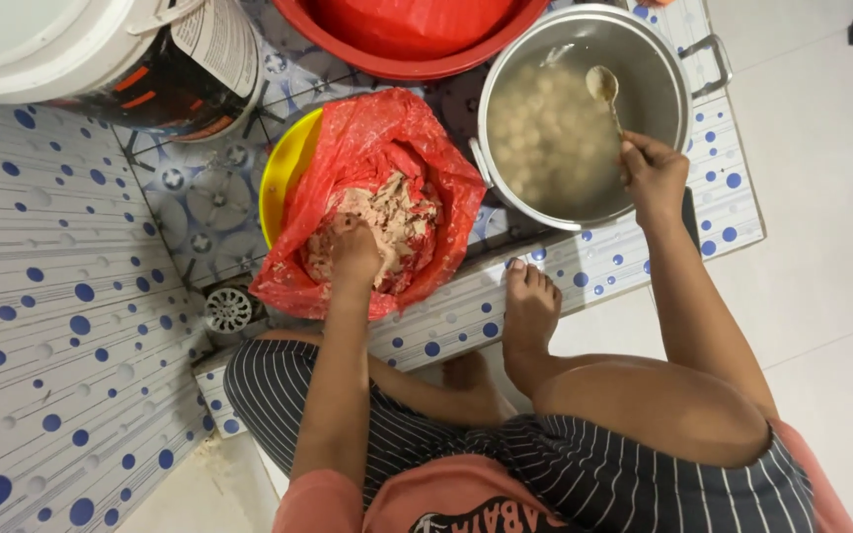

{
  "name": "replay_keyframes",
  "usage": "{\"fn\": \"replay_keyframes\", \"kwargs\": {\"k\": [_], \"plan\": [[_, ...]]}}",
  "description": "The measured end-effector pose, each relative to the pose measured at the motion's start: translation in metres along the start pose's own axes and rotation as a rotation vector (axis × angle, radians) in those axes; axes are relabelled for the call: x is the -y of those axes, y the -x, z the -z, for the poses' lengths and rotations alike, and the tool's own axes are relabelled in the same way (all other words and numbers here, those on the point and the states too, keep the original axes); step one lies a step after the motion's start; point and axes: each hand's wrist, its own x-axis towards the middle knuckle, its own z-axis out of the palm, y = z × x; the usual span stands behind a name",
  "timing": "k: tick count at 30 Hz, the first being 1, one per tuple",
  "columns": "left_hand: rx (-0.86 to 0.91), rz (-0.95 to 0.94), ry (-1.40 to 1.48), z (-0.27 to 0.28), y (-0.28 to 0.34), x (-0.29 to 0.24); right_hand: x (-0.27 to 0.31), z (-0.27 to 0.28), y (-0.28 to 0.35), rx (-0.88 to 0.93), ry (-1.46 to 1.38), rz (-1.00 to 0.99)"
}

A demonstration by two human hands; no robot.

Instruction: Forming small dough balls by squeezing dough through a hand and scooping it into a pot of water with a spoon.

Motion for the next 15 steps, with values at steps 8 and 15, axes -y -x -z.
{"fn": "replay_keyframes", "kwargs": {"k": [8, 15], "plan": [[-0.390, -0.438, 0.655, 0.054, 0.063, 0.013, 0.000, 0.001, 0.015, -0.023, -0.107, -0.076], [-0.153, 0.027, 1.689, 0.053, 0.048, 0.004, 0.027, -0.013, 0.031, 0.103, -0.183, -0.269]]}}
